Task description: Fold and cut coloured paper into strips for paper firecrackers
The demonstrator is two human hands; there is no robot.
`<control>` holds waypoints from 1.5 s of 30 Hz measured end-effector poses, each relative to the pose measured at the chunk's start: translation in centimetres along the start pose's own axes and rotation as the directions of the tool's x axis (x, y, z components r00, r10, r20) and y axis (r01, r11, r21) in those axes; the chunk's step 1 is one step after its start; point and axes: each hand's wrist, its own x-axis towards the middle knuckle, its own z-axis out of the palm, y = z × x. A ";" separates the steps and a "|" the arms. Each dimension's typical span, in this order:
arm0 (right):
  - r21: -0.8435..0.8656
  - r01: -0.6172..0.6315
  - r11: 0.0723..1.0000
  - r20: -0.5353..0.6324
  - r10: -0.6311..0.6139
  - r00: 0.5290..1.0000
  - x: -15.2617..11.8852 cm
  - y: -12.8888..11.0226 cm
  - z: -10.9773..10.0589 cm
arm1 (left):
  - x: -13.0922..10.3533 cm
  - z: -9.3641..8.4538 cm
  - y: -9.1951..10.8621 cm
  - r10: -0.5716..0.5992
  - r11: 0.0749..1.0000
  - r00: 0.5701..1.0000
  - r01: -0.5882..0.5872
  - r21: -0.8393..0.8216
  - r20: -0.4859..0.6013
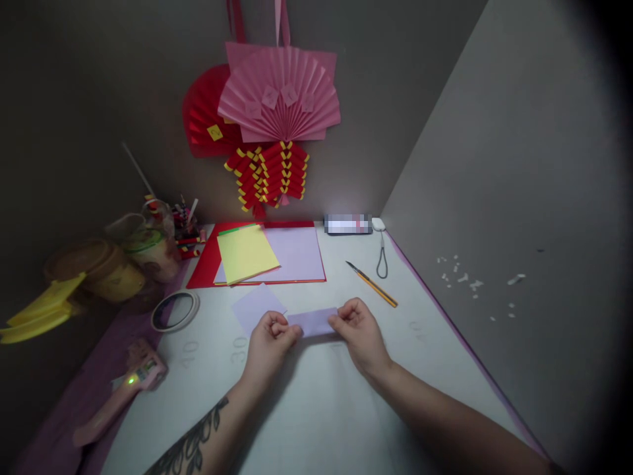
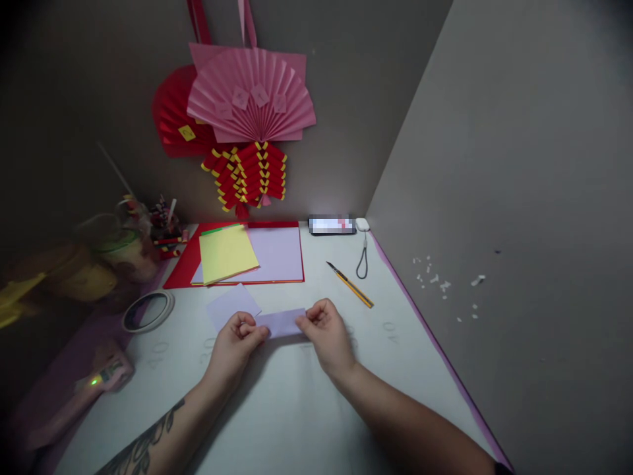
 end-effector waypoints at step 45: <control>-0.270 -0.074 0.960 0.202 0.131 0.971 0.1 -0.9 -0.5 | -0.2 -0.5 0.9 -0.055 0.996 0.998 0.055 0.071 -0.006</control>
